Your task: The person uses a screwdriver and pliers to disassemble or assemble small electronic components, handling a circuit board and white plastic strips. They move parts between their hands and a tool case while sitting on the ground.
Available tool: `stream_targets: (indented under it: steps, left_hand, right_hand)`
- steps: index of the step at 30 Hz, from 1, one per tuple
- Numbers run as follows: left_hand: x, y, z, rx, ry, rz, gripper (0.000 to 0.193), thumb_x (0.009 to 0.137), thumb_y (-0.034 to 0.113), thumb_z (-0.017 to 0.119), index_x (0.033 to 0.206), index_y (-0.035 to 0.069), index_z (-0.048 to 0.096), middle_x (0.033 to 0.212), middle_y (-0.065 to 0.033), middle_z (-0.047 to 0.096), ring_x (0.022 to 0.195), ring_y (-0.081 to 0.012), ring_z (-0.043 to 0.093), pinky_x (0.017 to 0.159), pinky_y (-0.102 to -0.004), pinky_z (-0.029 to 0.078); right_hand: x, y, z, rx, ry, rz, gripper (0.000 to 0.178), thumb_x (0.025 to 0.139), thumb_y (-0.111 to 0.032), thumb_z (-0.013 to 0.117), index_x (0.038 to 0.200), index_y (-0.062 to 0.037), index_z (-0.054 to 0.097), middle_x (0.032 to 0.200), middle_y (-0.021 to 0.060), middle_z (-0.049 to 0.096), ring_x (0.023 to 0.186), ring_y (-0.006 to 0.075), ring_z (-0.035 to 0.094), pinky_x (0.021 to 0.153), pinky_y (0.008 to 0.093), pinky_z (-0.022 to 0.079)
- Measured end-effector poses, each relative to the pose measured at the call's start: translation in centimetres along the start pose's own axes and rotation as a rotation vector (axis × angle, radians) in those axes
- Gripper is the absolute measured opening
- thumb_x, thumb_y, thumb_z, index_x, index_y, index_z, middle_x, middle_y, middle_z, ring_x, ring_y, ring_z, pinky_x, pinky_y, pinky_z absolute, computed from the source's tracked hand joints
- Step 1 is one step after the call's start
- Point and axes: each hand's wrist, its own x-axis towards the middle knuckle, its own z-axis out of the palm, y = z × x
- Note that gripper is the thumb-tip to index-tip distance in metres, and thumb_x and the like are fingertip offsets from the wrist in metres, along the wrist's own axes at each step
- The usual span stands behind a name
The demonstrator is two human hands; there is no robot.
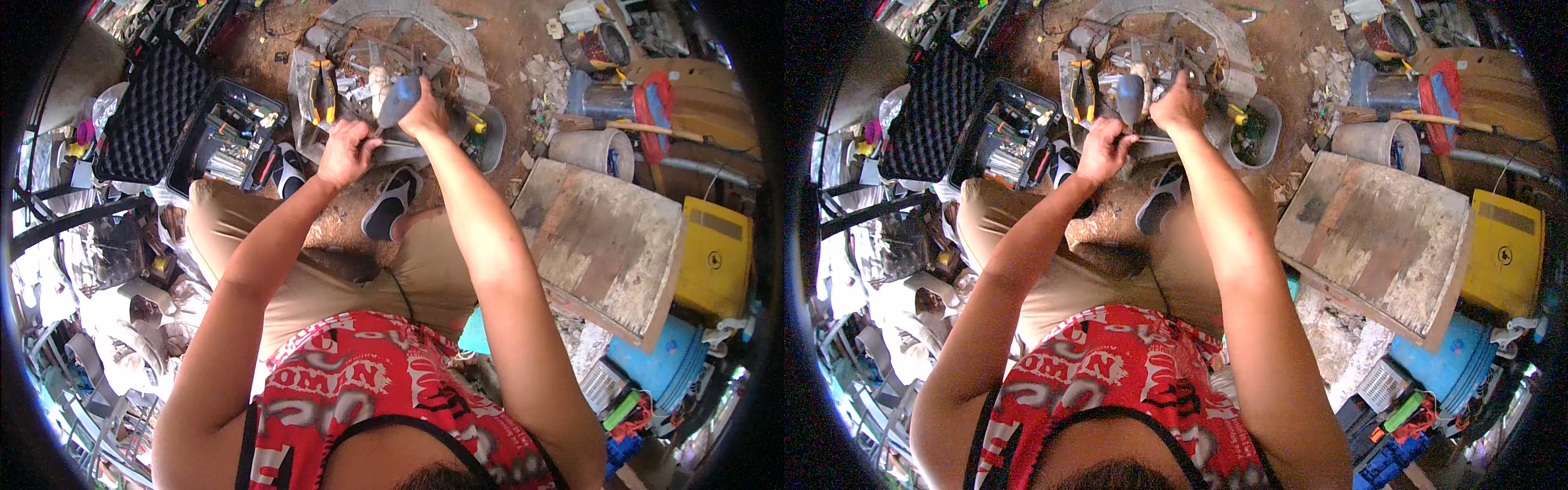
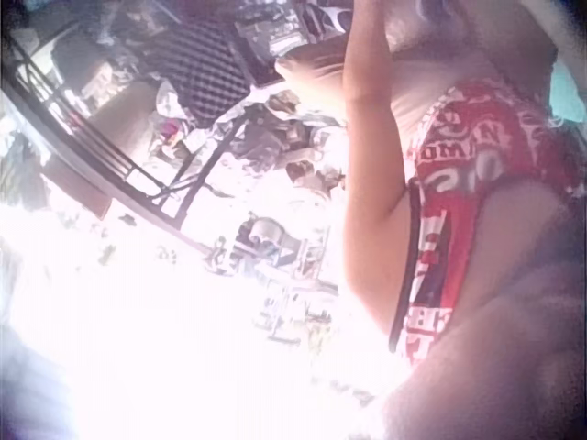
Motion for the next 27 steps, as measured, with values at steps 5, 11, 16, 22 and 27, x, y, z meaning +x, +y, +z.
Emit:
stream_targets:
  steps: [5, 11, 16, 22, 27]
  left_hand:
    - [-0.7, 0.0, -0.4, 0.003, -0.063, -0.083, 0.018, 0.08, 0.016, 0.068, 0.079, 0.005, 0.054, 0.077, -0.0115, 0.058, 0.079, -0.034, 0.053, 0.075, -0.0416, 0.041]
    - [-0.5, 0.3, -0.4, 0.025, -0.077, -0.066, 0.019, 0.08, 0.017, 0.068, 0.078, 0.005, 0.053, 0.078, -0.0113, 0.058, 0.079, -0.0341, 0.052, 0.074, -0.042, 0.041]
    - [-0.4, 0.0, -0.3, 0.035, -0.06, -0.043, 0.023, 0.081, 0.017, 0.067, 0.075, 0.004, 0.049, 0.075, -0.0122, 0.054, 0.077, -0.0346, 0.05, 0.073, -0.0427, 0.04]
    - [-0.4, 0.2, -0.3, -0.039, -0.052, -0.054, 0.022, 0.082, 0.018, 0.066, 0.076, 0.004, 0.05, 0.077, -0.0128, 0.056, 0.077, -0.0347, 0.05, 0.073, -0.0435, 0.04]
    - [-0.2, 0.3, -0.5, 0.003, -0.061, -0.041, 0.018, 0.082, 0.016, 0.065, 0.078, 0.005, 0.052, 0.078, -0.0123, 0.057, 0.08, -0.0346, 0.052, 0.077, -0.0416, 0.041]
  right_hand:
    - [-1.9, 2.6, -5.7, 0.505, 0.011, -0.065, 0.064, 0.076, -0.009, 0.061, 0.137, -0.0009, 0.042, 0.119, 0.0212, 0.061, 0.108, 0.0227, 0.06, 0.093, 0.0297, 0.045]
    - [-14.4, 1.6, -18.4, 0.301, 0.247, -0.7, 0.053, 0.09, -0.011, 0.059, 0.139, -0.0028, 0.041, 0.13, 0.0185, 0.055, 0.116, 0.0209, 0.055, 0.096, 0.0324, 0.043]
    - [-17.1, 0.0, -18.1, 0.156, -0.041, -0.632, 0.051, 0.085, -0.009, 0.061, 0.134, -0.0073, 0.049, 0.12, 0.0235, 0.058, 0.108, 0.0337, 0.06, 0.092, 0.0344, 0.046]
    - [-16.5, -1.1, -21.0, 0.191, 0.124, -0.768, 0.047, 0.089, -0.013, 0.059, 0.133, -0.0036, 0.049, 0.119, 0.0189, 0.06, 0.106, 0.0287, 0.06, 0.09, 0.0347, 0.046]
    - [-18.1, -1.6, -23.3, 0.395, 0.334, -0.791, 0.047, 0.093, -0.017, 0.057, 0.135, 0.001, 0.046, 0.127, 0.0139, 0.057, 0.108, 0.0191, 0.055, 0.095, 0.0311, 0.041]
